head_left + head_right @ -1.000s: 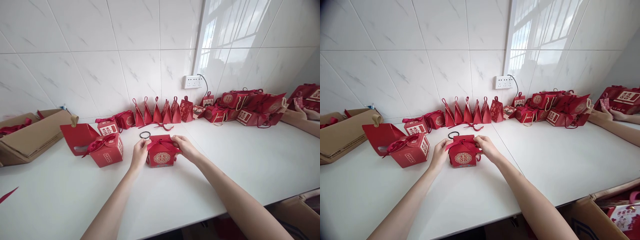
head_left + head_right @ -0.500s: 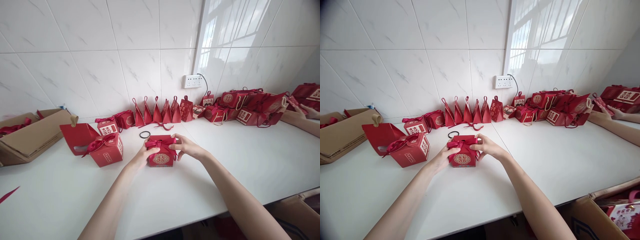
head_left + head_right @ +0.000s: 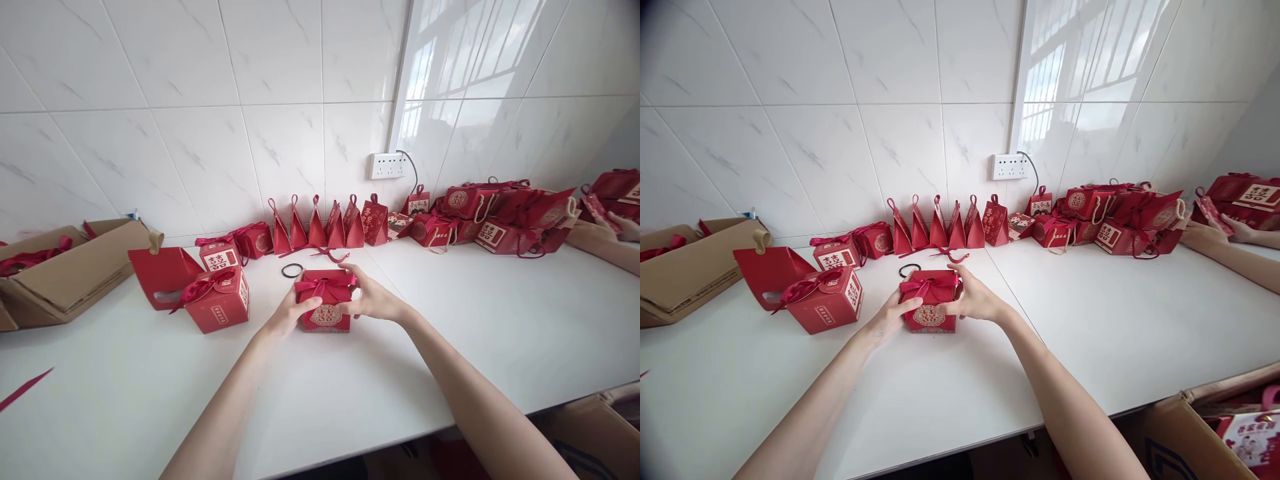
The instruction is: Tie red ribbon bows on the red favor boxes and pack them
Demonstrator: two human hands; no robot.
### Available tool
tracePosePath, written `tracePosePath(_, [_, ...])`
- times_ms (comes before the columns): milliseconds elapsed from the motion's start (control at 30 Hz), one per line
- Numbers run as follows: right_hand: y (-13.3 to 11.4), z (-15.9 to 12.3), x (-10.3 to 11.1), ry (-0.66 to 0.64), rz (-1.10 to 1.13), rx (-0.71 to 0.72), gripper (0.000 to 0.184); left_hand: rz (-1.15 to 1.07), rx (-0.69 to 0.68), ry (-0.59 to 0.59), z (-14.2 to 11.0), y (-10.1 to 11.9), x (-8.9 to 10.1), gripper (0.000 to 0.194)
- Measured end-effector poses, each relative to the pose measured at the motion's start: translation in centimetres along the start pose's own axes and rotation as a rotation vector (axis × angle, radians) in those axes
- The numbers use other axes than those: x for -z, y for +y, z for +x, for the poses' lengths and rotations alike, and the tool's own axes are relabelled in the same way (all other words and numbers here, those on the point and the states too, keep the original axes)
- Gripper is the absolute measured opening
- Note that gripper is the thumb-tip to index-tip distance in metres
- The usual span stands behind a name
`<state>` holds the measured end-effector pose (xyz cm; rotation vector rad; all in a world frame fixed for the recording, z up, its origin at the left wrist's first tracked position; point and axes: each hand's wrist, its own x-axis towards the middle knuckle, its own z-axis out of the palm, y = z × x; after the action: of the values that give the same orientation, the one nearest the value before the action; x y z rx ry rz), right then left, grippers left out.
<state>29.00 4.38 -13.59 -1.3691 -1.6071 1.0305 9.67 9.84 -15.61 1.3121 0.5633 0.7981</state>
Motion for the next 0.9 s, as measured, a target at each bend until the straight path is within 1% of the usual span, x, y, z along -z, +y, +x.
tracePosePath(67, [0.2, 0.2, 0.0, 0.090, 0.071, 0.061, 0.086, 0.045, -0.079, 0.090, 0.3, -0.1, 0.1, 0.071])
tracePosePath(133, [0.4, 0.6, 0.0, 0.160, 0.220, 0.095, 0.073, 0.108, -0.192, 0.229, 0.5, -0.1, 0.1, 0.069])
tracePosePath(167, [0.5, 0.8, 0.0, 0.172, 0.323, 0.106, 0.065, 0.139, -0.255, 0.304, 0.6, -0.1, 0.1, 0.066])
tracePosePath(233, [0.8, 1.1, 0.1, 0.162, 0.561, 0.115, 0.051, 0.185, -0.378, 0.433, 0.7, -0.2, 0.2, 0.053])
tracePosePath(300, [1.0, 1.4, 0.1, 0.121, 0.823, 0.065, 0.040, 0.200, -0.491, 0.498, 0.7, -0.4, 0.6, 0.037])
tracePosePath(333, [1.1, 1.4, 0.1, 0.092, 0.960, 0.018, 0.037, 0.202, -0.527, 0.509, 0.6, -0.6, 0.8, 0.031])
tracePosePath(400, [1.2, 1.4, 0.1, 0.015, 1.224, -0.072, 0.034, 0.214, -0.543, 0.526, 0.7, -0.9, 1.1, 0.025])
tracePosePath(433, [1.3, 1.4, 0.0, -0.034, 1.330, -0.099, 0.034, 0.226, -0.531, 0.536, 0.7, -1.0, 1.2, 0.023])
tracePosePath(500, [1.4, 1.3, -0.1, -0.132, 1.460, -0.124, 0.032, 0.252, -0.498, 0.536, 0.7, -1.3, 1.1, 0.020])
tracePosePath(567, [1.5, 1.2, -0.2, -0.208, 1.508, -0.133, 0.031, 0.266, -0.483, 0.504, 0.8, -1.4, 0.9, 0.018])
tracePosePath(633, [1.6, 1.2, -0.2, -0.245, 1.527, -0.139, 0.033, 0.258, -0.479, 0.454, 0.8, -1.4, 0.7, 0.018])
tracePosePath(733, [1.9, 1.3, -0.3, -0.243, 1.528, -0.154, 0.038, 0.206, -0.480, 0.383, 0.8, -1.5, 0.6, 0.019])
tracePosePath(800, [2.0, 1.4, -0.3, -0.243, 1.516, -0.170, 0.040, 0.181, -0.484, 0.362, 0.8, -1.5, 0.7, 0.022])
tracePosePath(900, [2.2, 1.4, -0.3, -0.282, 1.515, -0.174, 0.044, 0.181, -0.495, 0.339, 0.7, -1.5, 0.8, 0.024])
